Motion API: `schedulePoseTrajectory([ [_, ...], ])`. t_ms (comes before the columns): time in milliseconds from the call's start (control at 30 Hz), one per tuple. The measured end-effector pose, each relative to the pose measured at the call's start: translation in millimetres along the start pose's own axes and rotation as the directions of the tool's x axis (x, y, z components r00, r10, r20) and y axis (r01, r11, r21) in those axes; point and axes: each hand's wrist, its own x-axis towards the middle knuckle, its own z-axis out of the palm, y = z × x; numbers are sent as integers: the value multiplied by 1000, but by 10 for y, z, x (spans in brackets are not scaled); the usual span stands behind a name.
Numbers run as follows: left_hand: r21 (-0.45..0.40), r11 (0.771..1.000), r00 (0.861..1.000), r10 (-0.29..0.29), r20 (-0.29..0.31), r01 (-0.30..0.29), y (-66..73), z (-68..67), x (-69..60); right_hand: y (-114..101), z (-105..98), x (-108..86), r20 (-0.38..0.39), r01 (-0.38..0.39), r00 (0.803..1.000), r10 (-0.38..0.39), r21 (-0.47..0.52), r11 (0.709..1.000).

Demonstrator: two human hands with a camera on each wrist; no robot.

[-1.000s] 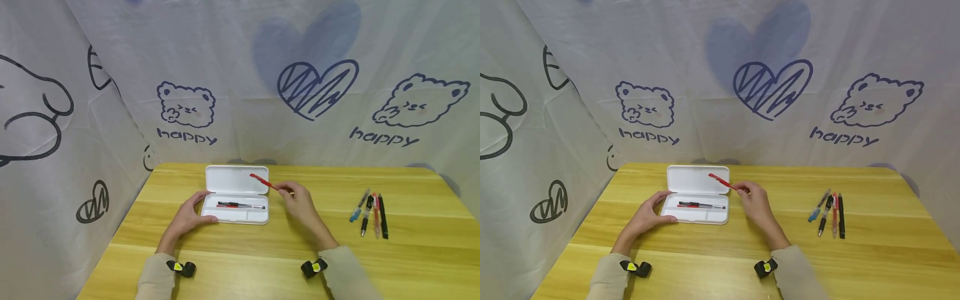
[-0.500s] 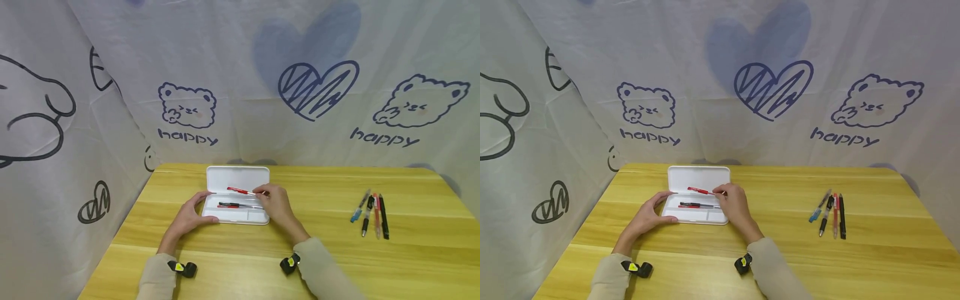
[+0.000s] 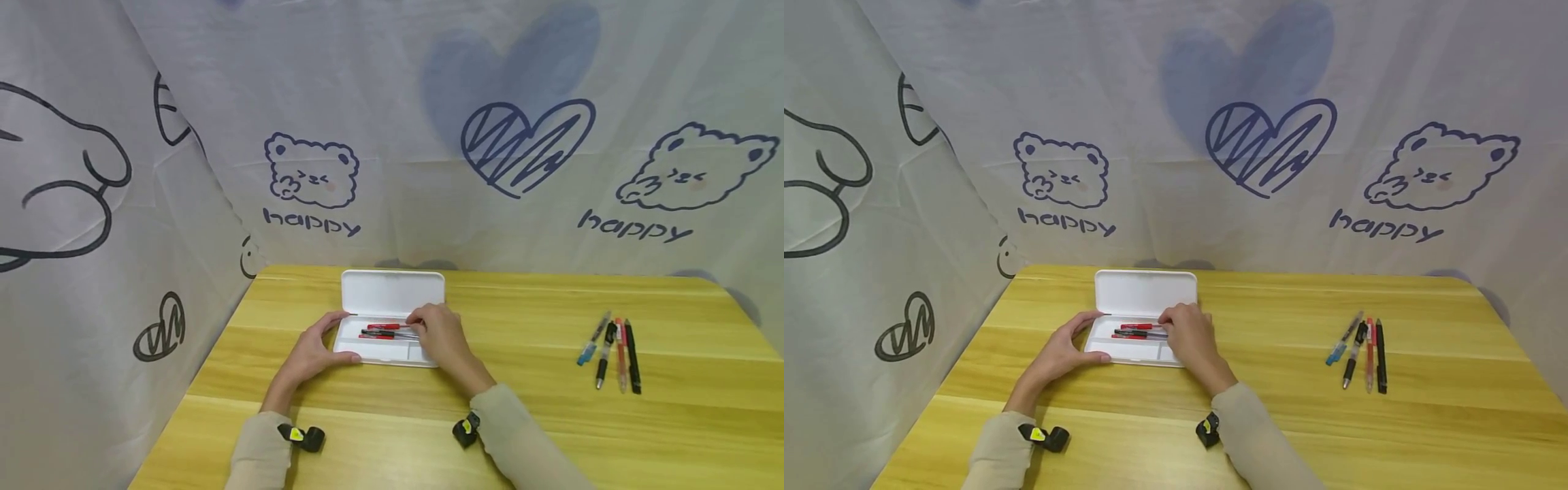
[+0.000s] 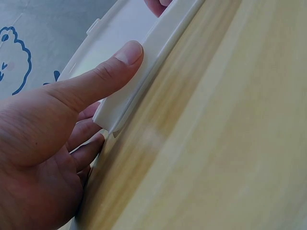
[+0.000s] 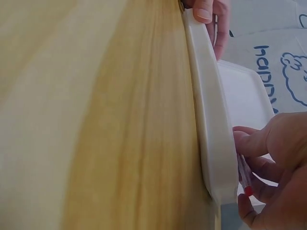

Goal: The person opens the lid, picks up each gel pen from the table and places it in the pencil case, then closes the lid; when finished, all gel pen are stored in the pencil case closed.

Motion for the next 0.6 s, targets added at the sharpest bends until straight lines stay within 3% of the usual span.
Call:
schedulePoseTrajectory([
  [333,-7,1000,1000,-9,1,9,3,1,3,-50,47,22,44,-8,999,11,-82,997],
  [600,-11,1000,1000,-10,10,10,0,-3,13,-12,-11,-14,31,10,999,-9,-21,1000],
])
